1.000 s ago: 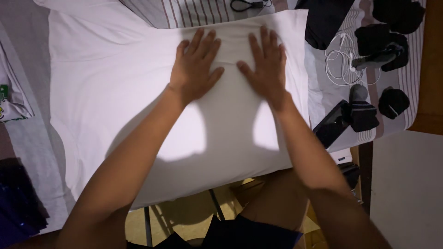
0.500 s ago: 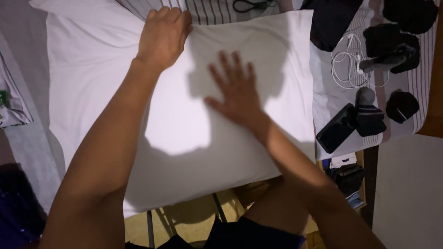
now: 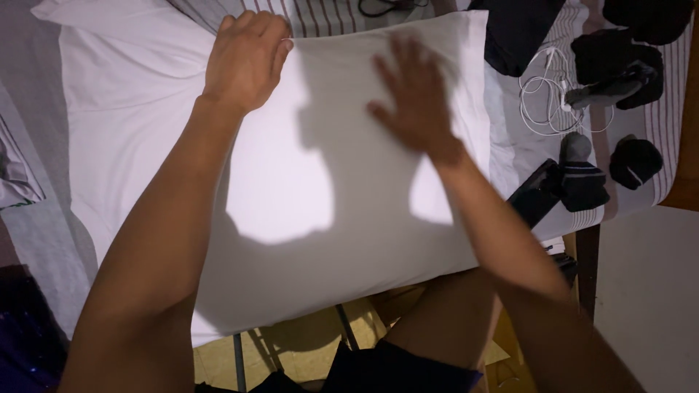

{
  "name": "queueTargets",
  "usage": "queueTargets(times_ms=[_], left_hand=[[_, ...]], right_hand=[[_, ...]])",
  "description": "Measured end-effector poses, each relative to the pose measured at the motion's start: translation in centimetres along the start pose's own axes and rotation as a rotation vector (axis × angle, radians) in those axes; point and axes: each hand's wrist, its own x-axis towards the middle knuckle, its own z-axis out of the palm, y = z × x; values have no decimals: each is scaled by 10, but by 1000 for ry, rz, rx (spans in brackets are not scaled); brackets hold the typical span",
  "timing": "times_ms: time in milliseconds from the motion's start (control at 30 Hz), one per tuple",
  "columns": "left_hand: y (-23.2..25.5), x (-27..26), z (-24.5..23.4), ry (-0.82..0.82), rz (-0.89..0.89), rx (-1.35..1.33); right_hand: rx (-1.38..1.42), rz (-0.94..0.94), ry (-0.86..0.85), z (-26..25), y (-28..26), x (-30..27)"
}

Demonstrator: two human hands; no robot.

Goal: The person folds a white t-shirt on a bed, smooths it, and folds it into a compact rectangle. They then place the folded shirt into a drawer and repeat the process with another white t-shirt.

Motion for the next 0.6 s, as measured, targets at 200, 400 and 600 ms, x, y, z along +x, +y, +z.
queueTargets(times_ms=[200, 400, 600], left_hand=[[-1, 2, 1, 2, 0, 12], [6, 2, -6, 20, -8, -23], [5, 2, -5, -20, -40, -74]], right_hand=[[172, 329, -181, -29, 49, 21], [162, 357, 515, -19, 120, 9], [149, 206, 390, -28, 145, 13]])
